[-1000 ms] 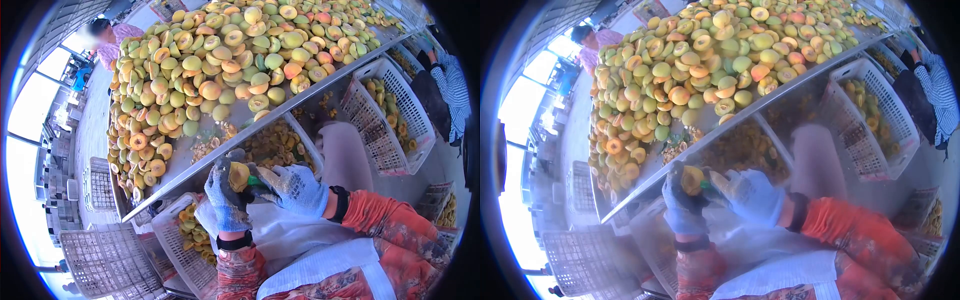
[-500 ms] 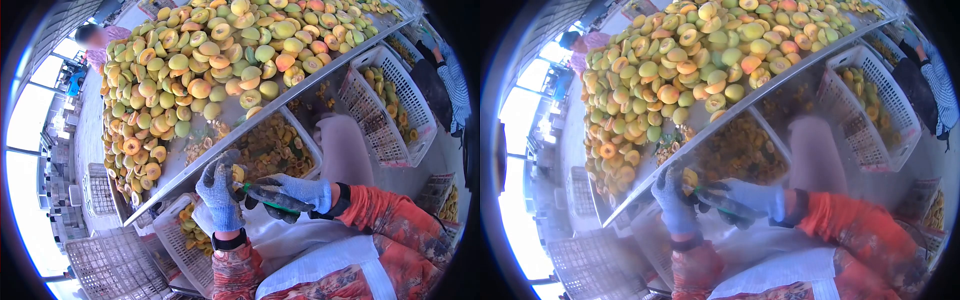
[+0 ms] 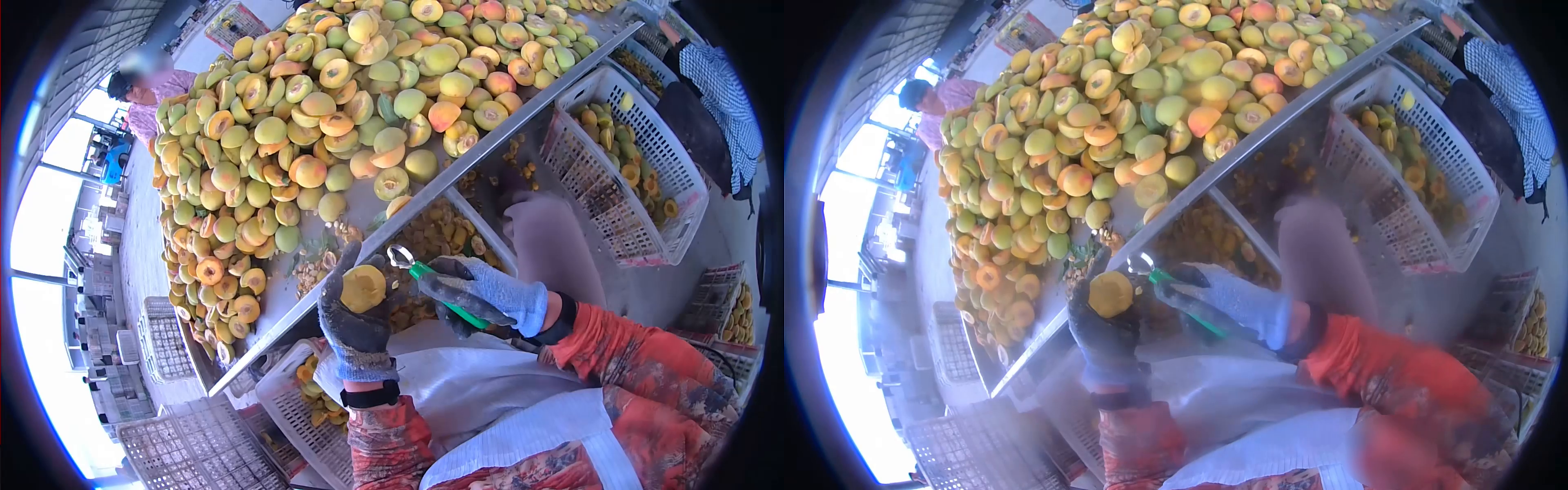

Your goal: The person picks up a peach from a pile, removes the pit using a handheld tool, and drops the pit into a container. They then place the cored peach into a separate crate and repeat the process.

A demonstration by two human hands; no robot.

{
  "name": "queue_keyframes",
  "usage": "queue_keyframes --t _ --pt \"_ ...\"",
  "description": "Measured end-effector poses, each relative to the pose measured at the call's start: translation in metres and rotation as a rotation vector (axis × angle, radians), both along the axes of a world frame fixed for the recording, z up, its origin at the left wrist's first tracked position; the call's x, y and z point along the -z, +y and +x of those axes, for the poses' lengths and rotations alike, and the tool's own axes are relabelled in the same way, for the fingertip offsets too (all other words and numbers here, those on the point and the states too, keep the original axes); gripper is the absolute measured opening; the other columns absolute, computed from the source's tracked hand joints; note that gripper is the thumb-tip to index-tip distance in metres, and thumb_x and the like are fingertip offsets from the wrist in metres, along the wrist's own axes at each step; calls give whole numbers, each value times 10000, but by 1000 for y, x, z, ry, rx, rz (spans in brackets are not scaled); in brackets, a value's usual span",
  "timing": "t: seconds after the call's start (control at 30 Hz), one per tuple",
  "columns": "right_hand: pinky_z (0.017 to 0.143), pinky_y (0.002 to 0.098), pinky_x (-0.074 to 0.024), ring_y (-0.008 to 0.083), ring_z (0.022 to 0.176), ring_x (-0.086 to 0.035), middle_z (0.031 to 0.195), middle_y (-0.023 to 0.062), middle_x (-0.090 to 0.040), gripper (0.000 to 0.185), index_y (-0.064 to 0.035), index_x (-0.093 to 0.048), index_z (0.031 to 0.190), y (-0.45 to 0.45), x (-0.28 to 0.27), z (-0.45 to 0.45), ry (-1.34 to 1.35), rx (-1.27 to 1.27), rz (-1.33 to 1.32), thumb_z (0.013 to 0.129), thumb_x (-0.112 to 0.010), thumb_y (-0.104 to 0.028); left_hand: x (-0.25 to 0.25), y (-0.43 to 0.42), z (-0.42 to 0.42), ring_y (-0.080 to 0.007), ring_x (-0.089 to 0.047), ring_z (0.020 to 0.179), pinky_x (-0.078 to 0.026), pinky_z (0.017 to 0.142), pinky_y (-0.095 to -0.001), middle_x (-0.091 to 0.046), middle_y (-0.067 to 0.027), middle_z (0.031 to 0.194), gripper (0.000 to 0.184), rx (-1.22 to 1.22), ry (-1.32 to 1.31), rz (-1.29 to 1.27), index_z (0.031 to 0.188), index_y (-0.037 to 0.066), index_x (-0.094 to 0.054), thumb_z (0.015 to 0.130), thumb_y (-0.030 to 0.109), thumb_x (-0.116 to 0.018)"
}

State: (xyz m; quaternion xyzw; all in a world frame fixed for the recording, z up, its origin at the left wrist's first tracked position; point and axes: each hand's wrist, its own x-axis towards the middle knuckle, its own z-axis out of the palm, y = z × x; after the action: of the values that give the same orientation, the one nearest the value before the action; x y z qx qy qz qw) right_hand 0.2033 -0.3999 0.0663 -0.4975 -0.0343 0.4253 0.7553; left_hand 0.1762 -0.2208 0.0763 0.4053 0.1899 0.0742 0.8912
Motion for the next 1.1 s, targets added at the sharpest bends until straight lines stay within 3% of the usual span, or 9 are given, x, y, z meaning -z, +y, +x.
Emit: queue_keyframes --t 0.07,0.13,0.23,0.37,0.67,0.8,0.9,1.0,1.1 --pt "515 295 -442 177 573 -578 699 51 -582 252 -76 -546 963 5 13 -3 -276 31 -164 837 -606 -286 2 -2 -6 -264 -614 829 -540 659 -382 -570 -192 1026 510 83 -1 -89 1209 -14 -458 810 295 -530" --pt "556 345 -486 262 665 -618 800 97 -597 339 -73 -505 997 10 16 -7 -1081 173 -616 761 -677 -245 -3 -8 -12 -266 -627 739 -545 588 -362 -589 -185 966 476 56 20 -62 1170 -15 -493 781 253 -549" --pt "601 369 -479 303 692 -607 838 106 -597 396 -67 -514 1037 12 9 -8 -1246 204 -690 713 -683 -218 -7 -7 -20 -249 -626 590 -510 413 -313 -618 -144 846 382 133 60 199 1086 -31 -537 743 133 -567" --pt "589 359 -459 267 677 -596 838 92 -592 466 -72 -505 1139 14 -2 -14 -1470 193 -790 717 -652 -204 -17 -7 -30 -243 -627 583 -509 404 -297 -618 -152 878 362 118 99 238 1073 -41 -541 732 79 -559" --pt "604 336 -452 211 693 -567 844 79 -548 425 -54 -483 1153 12 -10 -21 -1737 113 -959 742 -537 -144 -22 -7 -37 -240 -629 567 -506 382 -293 -613 -149 880 358 93 83 215 1064 -49 -549 719 45 -537" --pt "629 337 -425 222 710 -554 882 69 -563 537 -81 -462 1224 13 -9 -31 -1797 -12 -1031 724 -617 -201 -23 -10 -38 -246 -627 560 -505 382 -296 -611 -150 873 397 121 144 226 1071 -56 -543 683 27 -510" --pt "642 348 -450 267 729 -579 905 104 -587 530 -75 -460 1209 17 -1 -32 -1726 -9 -931 719 -635 -174 -24 -3 -40 -253 -618 536 -502 382 -299 -611 -153 856 416 106 152 230 1074 -59 -538 667 25 -509" --pt "663 359 -474 310 759 -598 917 144 -603 464 -60 -494 1145 22 4 -25 -1314 207 -506 724 -663 -161 -33 23 -59 -258 -605 503 -468 351 -287 -619 -167 797 390 28 90 280 1053 -42 -548 674 47 -516" --pt "673 353 -478 330 769 -600 894 148 -608 369 -44 -549 1034 9 4 -9 -1071 282 -448 741 -694 -214 -30 82 -115 -238 -633 593 -471 354 -258 -626 -160 874 354 -75 372 724 1025 -20 -576 680 9 -501"
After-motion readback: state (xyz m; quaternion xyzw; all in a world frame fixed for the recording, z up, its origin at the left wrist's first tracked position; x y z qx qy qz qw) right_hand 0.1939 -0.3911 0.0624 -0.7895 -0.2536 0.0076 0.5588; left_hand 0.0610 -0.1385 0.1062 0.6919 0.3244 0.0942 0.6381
